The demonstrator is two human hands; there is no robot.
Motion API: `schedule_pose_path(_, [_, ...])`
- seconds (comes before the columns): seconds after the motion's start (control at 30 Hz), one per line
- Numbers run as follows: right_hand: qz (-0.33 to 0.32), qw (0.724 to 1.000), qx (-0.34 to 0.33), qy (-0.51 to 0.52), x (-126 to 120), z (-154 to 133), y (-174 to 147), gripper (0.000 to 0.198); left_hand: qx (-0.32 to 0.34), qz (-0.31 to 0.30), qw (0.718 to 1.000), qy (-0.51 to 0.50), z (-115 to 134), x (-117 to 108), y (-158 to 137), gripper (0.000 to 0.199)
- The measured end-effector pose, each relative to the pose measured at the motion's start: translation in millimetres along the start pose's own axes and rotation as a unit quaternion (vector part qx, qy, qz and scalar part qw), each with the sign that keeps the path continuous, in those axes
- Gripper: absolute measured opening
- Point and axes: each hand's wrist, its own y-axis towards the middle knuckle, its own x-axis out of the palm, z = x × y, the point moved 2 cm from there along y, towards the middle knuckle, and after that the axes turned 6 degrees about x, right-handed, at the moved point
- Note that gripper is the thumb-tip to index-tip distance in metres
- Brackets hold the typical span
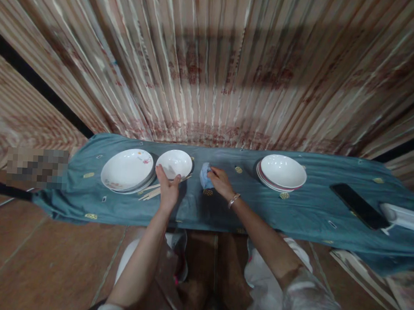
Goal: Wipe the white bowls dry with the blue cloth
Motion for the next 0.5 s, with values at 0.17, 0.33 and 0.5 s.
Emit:
schedule_pose_path(0.17, [0.007, 0.986, -0.003, -0.166, 22, -32, 41, 0.023, -0.079, 0.011, 0.996, -0.046, -12, -9, 0, 0.092])
schedule_pose_path(0.33, [-0.011, 0.956, -0.022, -0.292, 44, -52, 64, 0.029, -0.113, -0.001, 0.988, -0.105, -21, -13, 0, 0.091])
schedule_pose_path(0.5, [-0.014, 0.929, -0.038, -0.369, 52, -63, 68, 0.031, -0.103, -0.002, 0.986, -0.134, -26, -16, -1, 0.092])
